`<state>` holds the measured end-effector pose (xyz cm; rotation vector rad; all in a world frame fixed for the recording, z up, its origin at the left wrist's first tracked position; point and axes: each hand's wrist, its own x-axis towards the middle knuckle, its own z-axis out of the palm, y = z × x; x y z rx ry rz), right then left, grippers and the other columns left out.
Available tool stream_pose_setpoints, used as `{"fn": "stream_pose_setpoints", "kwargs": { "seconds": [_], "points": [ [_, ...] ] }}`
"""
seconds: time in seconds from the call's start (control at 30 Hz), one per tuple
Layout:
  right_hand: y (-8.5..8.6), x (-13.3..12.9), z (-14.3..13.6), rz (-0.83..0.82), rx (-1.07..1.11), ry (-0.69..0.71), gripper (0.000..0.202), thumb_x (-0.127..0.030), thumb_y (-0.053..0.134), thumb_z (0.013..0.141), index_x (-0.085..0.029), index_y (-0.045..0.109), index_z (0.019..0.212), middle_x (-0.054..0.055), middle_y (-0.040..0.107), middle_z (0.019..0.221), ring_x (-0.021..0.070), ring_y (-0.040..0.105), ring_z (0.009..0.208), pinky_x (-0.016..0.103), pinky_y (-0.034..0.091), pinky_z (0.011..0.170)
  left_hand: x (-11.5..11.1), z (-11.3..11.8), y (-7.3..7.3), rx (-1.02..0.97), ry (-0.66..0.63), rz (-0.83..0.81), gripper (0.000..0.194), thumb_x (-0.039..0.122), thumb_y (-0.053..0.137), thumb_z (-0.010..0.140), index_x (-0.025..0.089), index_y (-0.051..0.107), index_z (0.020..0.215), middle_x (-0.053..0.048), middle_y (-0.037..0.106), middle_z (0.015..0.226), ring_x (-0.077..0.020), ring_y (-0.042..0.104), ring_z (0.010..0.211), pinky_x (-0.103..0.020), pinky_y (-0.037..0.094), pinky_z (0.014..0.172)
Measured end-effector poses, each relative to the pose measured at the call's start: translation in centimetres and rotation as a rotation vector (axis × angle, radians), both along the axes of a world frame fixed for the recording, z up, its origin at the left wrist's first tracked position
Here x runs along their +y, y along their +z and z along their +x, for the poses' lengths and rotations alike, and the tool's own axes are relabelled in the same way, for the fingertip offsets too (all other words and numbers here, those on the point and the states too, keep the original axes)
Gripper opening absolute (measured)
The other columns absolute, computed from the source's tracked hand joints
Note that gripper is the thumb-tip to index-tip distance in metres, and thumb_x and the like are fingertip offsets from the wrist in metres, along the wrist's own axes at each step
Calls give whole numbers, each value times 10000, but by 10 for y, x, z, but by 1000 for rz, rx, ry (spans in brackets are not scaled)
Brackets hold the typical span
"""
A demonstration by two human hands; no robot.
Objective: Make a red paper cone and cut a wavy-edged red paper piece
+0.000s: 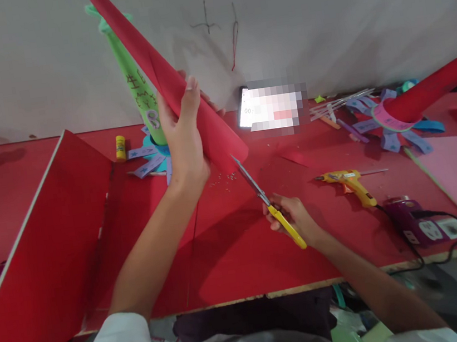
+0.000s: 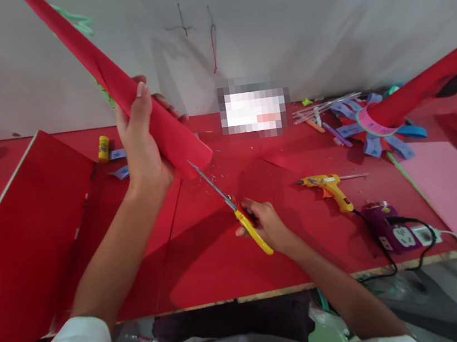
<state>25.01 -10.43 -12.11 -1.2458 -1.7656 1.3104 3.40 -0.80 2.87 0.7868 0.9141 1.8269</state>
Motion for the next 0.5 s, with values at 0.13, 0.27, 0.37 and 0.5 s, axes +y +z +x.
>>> {"fn": "stream_pose_setpoints", "kwargs": {
  "seconds": [0.13, 0.27, 0.37, 0.5],
  "points": [
    [0, -1, 0, -11, 7, -4, 575, -756, 784, 811, -243, 527, 837, -34, 536, 659, 138, 481, 572, 277, 367, 538, -2, 3, 3, -5, 2, 25, 81, 346, 684, 1036, 307, 643, 1094, -16, 698, 971, -227, 724, 1010, -405, 658, 874],
    [0, 0, 1, 5, -7, 11, 539, -719, 799, 813, -233, 574, 876, -35, 546, 662, 140, 493, 573, 274, 379, 542, -4, 4, 5, -24, -4, -16, 171, 356, 690, 1030, 360, 677, 1200, -25, 717, 987, -272, 695, 1201, -421, 647, 910],
    [-3, 1, 2, 15, -16, 5, 509, -680, 813, 812, -230, 592, 901, -37, 551, 666, 138, 496, 567, 267, 385, 534, -5, 3, 5, -7, -22, -44, 328, 403, 718, 1004, 437, 670, 1326, -22, 746, 1027, -301, 640, 1354, -441, 645, 940],
    [-4, 1, 2, 14, -23, 13, 485, -654, 816, 819, -235, 589, 911, -42, 548, 667, 134, 486, 561, 262, 384, 530, -4, 2, 5, -90, -100, -110, 449, 448, 707, 988, 546, 609, 1415, -5, 763, 1057, -307, 626, 1376, -485, 654, 929]
  ]
}}
